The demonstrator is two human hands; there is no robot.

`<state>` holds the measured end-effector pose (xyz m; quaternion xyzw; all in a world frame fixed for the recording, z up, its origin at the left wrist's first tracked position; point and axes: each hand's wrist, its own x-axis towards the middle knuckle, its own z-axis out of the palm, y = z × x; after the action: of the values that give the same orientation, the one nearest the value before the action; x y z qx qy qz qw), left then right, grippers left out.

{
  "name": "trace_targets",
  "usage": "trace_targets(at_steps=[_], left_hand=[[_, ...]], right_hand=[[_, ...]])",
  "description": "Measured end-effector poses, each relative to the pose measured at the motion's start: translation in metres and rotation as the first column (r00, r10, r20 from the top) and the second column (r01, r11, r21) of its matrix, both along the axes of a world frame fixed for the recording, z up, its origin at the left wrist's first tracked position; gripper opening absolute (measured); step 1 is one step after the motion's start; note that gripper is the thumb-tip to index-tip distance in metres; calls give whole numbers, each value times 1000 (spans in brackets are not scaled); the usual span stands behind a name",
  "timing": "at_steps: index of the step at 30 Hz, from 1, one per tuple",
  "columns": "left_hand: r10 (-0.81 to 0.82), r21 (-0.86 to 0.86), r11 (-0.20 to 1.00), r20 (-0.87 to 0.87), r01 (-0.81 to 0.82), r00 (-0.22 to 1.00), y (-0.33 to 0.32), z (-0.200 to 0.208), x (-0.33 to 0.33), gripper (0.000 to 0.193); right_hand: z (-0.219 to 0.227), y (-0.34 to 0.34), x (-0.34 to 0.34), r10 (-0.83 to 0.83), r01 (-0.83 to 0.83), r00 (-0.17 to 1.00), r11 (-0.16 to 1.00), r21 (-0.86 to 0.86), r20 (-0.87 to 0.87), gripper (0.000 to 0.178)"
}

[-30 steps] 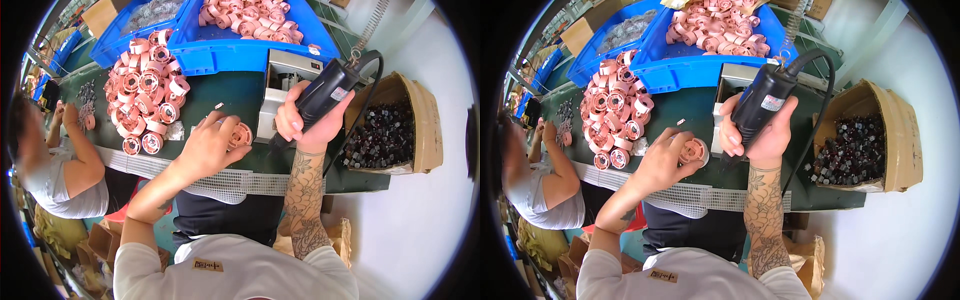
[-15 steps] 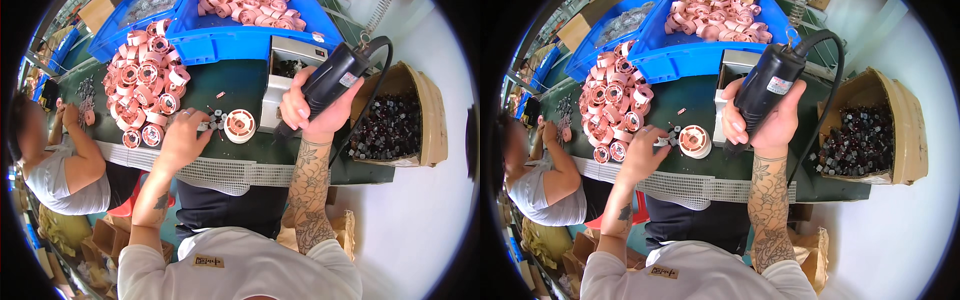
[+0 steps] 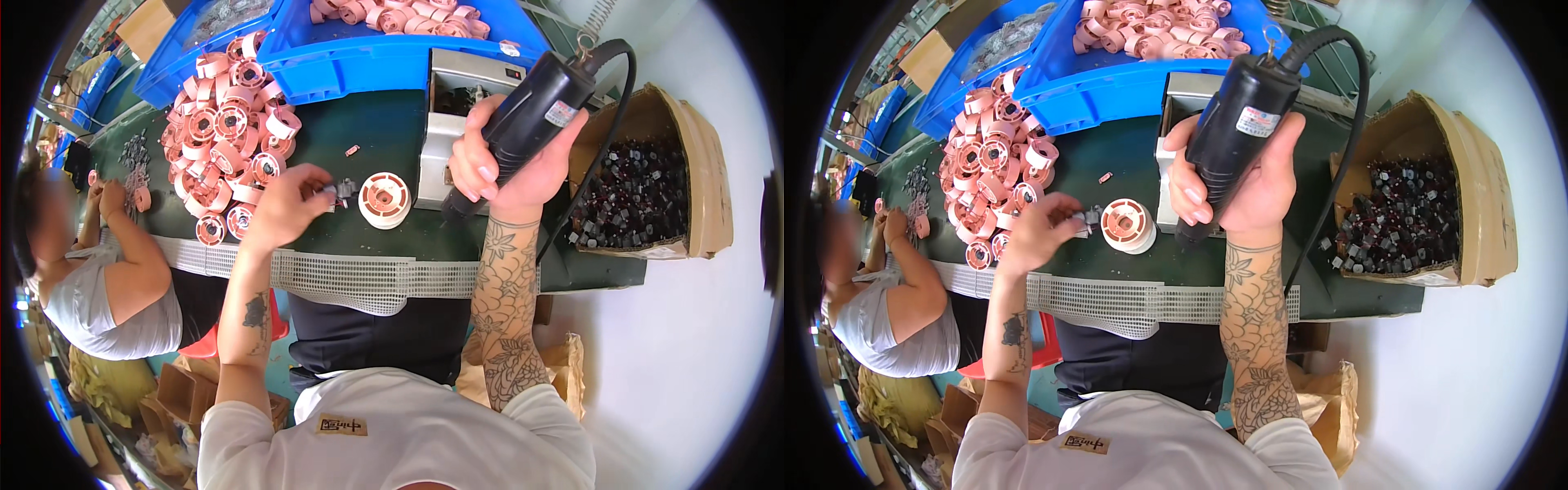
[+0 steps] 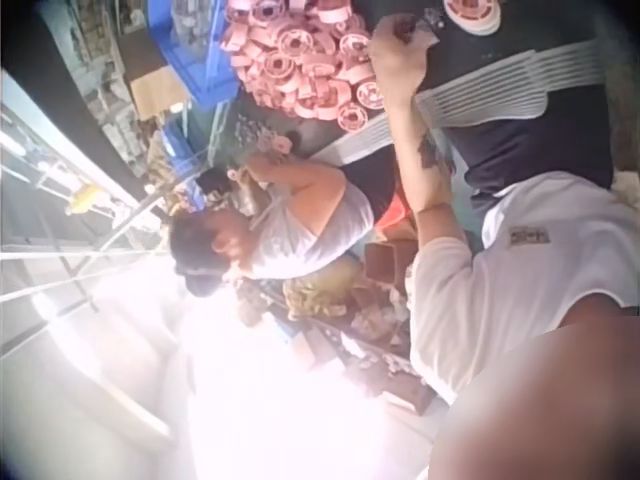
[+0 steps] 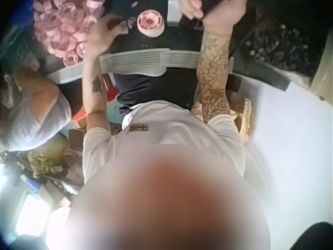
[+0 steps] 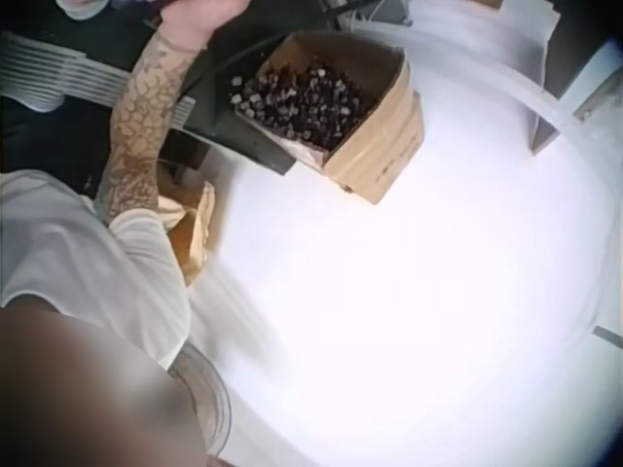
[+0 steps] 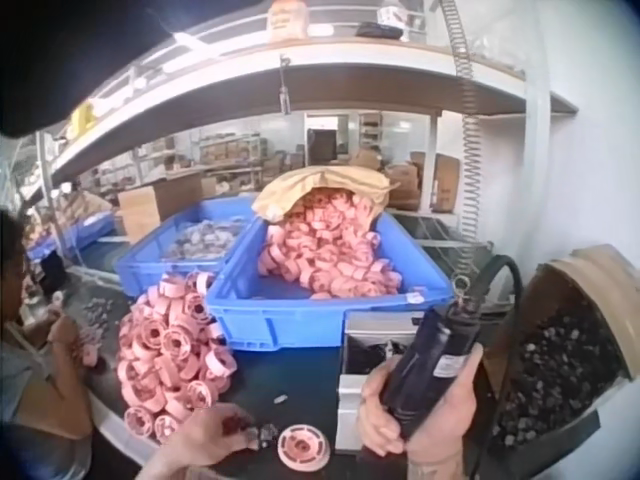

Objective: Assembling small electronic components into pink plastic housings at a factory workstation.

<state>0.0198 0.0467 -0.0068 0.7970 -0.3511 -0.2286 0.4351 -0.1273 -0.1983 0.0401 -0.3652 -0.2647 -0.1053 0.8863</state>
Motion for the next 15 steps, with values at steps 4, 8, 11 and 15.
trace_targets(at_steps=[4,8,11,15], left_hand=[[71,-151,986,0,-70,997,-9,18,2,20],[-97,-130,974,502,186,859,-31,49,-10,27],[-254,-84,928,573,364,779,-40,66,-19,24],[-286,-82,917,546,390,788,-60,63,-8,22]], right_hand=[[0,-1,0,-3,3,1000,1000,-13,-7,98],[-1,-4,-1,-4,3,1000,1000,-15,-4,99],[-1,-5,-1,-15,15,1000,1000,-11,-10,99],[0,-6,0,-22,22,1000,1000,-21,-9,99]])
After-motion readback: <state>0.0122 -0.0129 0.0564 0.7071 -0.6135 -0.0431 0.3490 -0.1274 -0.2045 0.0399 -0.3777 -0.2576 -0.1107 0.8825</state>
